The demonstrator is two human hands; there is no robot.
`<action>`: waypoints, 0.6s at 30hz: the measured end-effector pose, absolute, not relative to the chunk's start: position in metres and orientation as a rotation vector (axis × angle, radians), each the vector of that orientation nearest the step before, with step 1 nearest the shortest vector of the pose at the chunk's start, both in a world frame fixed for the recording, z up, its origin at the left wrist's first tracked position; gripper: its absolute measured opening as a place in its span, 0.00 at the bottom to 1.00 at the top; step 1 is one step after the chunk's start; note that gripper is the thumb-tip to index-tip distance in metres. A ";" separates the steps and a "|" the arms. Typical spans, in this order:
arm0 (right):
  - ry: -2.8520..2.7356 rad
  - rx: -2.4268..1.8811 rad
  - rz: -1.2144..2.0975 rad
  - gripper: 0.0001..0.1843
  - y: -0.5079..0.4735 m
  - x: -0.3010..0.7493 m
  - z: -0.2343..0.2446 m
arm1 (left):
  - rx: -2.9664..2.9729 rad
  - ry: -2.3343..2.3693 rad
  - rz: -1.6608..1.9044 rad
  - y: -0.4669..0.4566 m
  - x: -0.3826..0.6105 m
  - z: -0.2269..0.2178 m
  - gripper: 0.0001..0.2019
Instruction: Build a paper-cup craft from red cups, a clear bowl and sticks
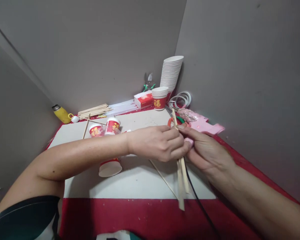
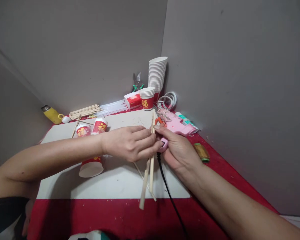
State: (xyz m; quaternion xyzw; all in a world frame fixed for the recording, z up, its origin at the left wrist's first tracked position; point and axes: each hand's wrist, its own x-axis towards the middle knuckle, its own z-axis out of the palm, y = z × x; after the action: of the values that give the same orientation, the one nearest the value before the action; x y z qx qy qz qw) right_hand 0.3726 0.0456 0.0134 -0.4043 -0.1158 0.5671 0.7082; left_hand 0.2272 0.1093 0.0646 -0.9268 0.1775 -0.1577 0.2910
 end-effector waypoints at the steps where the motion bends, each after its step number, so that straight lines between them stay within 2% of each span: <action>1: -0.169 -0.889 1.253 0.15 0.047 0.372 0.015 | -2.445 0.465 -0.442 0.110 0.225 0.063 0.16; 8: -0.117 -0.922 1.170 0.06 0.050 0.377 0.028 | -2.445 0.192 -0.299 0.142 0.198 0.078 0.16; 11: -0.155 -0.947 1.180 0.07 0.048 0.379 0.029 | -2.452 -0.298 -0.160 0.188 0.166 0.090 0.20; 15: -0.206 -0.941 1.209 0.05 0.047 0.381 0.021 | -2.342 -1.039 0.078 0.249 0.105 0.097 0.19; 18: -0.243 -0.947 1.239 0.08 0.049 0.383 0.011 | -2.260 -1.476 0.197 0.268 0.072 0.098 0.26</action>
State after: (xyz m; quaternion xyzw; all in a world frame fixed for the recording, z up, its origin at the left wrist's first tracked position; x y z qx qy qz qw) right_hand 0.3835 0.0493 0.0106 -0.4258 -0.1093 0.5570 0.7046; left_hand 0.0724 0.2677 0.0980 -0.8153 -0.5324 0.0712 0.2161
